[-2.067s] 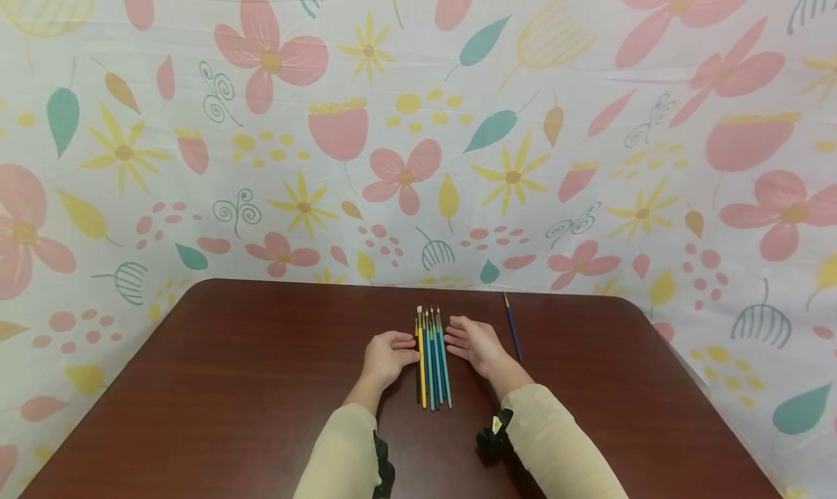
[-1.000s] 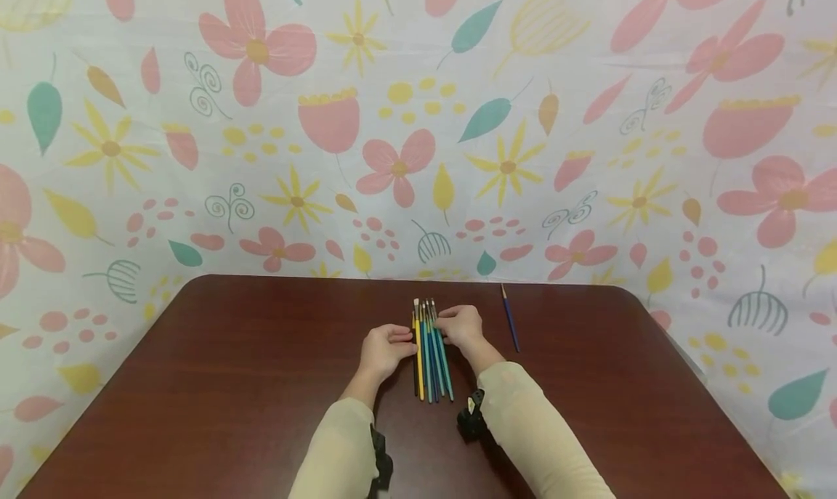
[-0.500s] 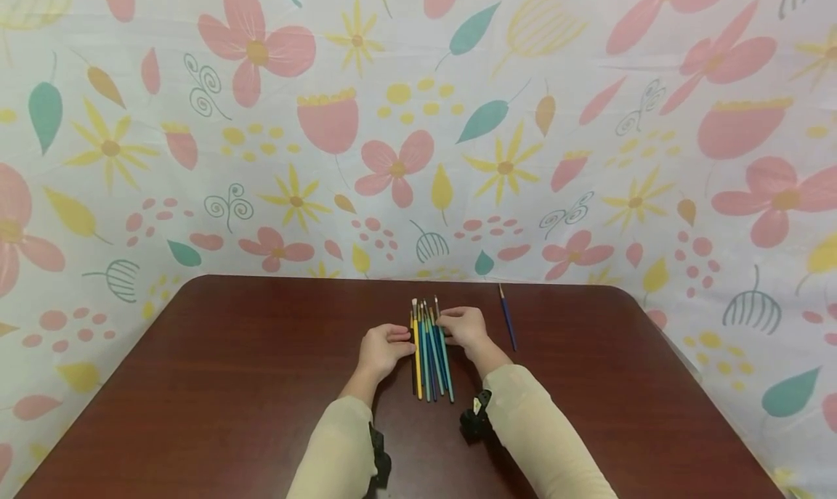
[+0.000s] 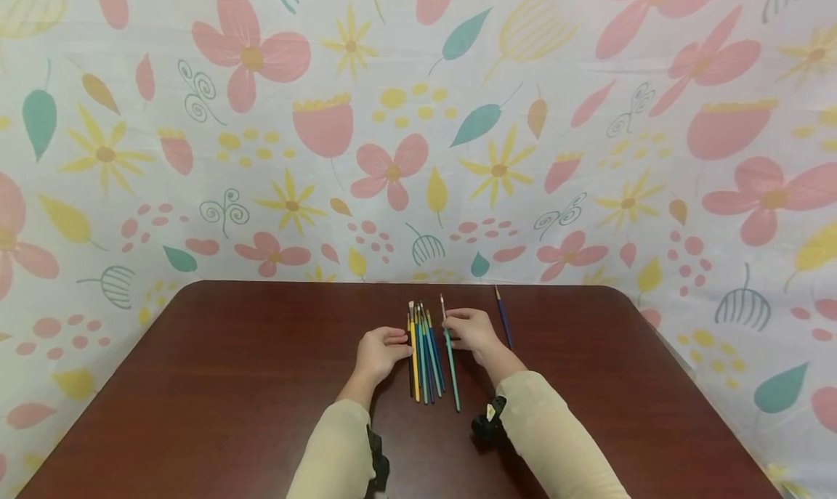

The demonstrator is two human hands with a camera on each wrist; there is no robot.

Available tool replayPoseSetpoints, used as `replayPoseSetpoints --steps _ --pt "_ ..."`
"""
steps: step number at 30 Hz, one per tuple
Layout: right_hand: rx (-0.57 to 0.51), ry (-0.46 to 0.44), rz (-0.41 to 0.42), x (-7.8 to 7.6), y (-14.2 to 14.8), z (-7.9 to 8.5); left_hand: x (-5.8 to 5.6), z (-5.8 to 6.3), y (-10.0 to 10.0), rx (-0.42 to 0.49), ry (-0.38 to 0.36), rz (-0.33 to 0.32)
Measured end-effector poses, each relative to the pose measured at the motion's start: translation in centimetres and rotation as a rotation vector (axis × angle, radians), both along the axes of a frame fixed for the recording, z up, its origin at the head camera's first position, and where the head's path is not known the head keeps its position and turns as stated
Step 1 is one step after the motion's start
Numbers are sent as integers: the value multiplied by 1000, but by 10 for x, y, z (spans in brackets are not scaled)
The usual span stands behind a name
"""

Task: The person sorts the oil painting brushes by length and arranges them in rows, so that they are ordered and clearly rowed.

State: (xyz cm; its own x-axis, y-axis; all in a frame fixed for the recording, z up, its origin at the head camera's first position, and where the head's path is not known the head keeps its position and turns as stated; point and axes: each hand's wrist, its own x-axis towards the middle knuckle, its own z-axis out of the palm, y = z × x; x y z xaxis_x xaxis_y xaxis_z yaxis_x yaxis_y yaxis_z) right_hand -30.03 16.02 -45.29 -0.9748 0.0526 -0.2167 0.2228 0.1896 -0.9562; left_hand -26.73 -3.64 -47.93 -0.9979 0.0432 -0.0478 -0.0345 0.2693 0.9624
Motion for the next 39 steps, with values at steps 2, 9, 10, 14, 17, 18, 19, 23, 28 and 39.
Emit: replayPoseSetpoints --steps 2,9,10,14,17,18,19,23,28,39 --pt "-2 5 18 2 3 1 0 -1 0 -1 3 -1" --pt "-1 12 50 7 15 6 1 -5 1 11 5 -2" --pt "1 12 57 8 17 7 1 -5 1 12 2 0" --pt "-5 14 92 11 23 11 0 -5 2 10 3 5" --pt "-24 10 117 13 27 13 0 -6 2 6 5 9" --pt "-25 9 126 14 29 14 0 -5 2 7 0 12" --pt "-31 9 132 14 30 15 0 -6 2 3 2 11" --pt "-29 14 142 18 36 19 1 -5 1 -5 4 12" --pt "-22 19 165 23 46 25 2 -2 1 -2 15 2" --pt "-22 32 182 35 66 31 2 -1 1 -14 22 9"
